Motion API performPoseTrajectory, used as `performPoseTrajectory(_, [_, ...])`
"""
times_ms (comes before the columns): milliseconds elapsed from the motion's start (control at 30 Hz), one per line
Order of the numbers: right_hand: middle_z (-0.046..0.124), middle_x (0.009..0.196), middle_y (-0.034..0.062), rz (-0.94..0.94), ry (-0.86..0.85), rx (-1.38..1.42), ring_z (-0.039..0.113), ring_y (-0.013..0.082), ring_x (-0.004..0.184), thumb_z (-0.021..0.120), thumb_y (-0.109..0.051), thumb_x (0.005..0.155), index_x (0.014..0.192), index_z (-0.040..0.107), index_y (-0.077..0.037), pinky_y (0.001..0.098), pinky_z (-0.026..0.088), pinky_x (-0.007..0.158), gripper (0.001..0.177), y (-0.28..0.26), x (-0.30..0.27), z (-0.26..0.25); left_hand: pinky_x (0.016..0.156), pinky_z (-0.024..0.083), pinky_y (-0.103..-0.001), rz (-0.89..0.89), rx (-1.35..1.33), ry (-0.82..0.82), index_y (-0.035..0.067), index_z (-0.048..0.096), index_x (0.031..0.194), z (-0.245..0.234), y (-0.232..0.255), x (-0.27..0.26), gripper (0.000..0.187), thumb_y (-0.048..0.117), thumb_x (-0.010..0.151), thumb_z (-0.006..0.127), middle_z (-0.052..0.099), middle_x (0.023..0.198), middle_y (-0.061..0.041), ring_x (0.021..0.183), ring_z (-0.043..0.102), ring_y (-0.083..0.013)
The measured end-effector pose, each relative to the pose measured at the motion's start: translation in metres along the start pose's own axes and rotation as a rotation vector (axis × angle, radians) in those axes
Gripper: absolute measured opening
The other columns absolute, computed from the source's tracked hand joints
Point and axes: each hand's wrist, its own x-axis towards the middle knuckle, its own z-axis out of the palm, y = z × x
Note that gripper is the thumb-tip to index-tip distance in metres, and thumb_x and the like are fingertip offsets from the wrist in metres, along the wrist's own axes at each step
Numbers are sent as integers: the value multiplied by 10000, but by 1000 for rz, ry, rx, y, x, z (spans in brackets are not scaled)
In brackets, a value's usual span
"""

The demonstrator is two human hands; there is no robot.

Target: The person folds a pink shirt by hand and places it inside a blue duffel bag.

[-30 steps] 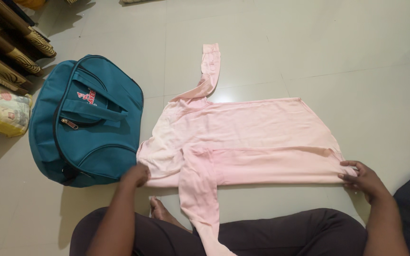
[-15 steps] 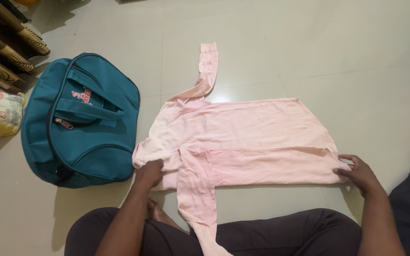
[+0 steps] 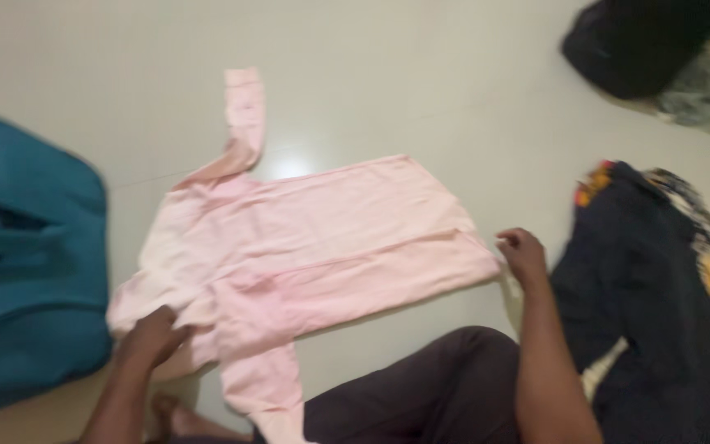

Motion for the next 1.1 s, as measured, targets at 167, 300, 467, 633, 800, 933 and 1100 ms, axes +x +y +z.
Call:
performPoseTrajectory(167, [748,864,111,297,-409,207,680,175,696,801,-162,811,1038,751,-15,337,544,597,275,-9,-10,7,1018,556,-464,66,-85,65,142,689,1292,3,11,-1,557,379,793,754,755,1257,-150,1208,693,-364])
performPoseTrajectory(300, [697,889,53,375,-427,37,672,189,689,867,-151,757,1065,685,-14,337,555,570,383,-17,-12,4,1030,535,-484,-13,-54,42,156,686,1315,14,6,12,503,356,855,714,732,1294,-156,1227,677,-371])
performPoseTrajectory(467, [677,873,64,396,-538,150,625,151,696,872,-168,764,994,698,-15,318,529,576,327,-14,-15,7,1061,530,-466,85,-63,155,134,712,1319,33,-22,36,463,260,880,640,741,1275,-203,1211,685,-399])
performPoseTrajectory(633, [630,814,51,436,-504,447,561,172,644,786,-199,842,963,654,-66,323,460,571,224,-24,-27,-9,1041,522,-469,13,-113,99,110,698,1304,34,-29,39,443,274,896,650,735,1269,-208,1209,675,-406])
performPoseTrajectory(800, [624,787,-58,421,-315,722,548,56,688,759,-247,871,952,637,-132,251,423,584,186,-46,-32,-23,1055,513,-472,123,-106,170,114,720,1298,30,-50,49,445,180,874,601,745,1234,-230,1187,688,-414])
performPoseTrajectory(933, [600,751,-41,314,-221,659,494,83,659,787,-229,880,943,678,-112,254,391,575,172,-29,-32,-14,966,537,-454,83,-220,176,94,747,1264,23,-62,44,379,179,912,636,759,1142,-212,1092,695,-373])
performPoseTrajectory(1100, [697,836,-20,276,-185,673,589,77,773,802,-184,858,968,724,-65,235,469,715,180,-30,-31,-17,660,606,-462,28,-536,-11,11,693,1280,20,-61,42,379,111,919,640,754,961,-254,752,751,-372])
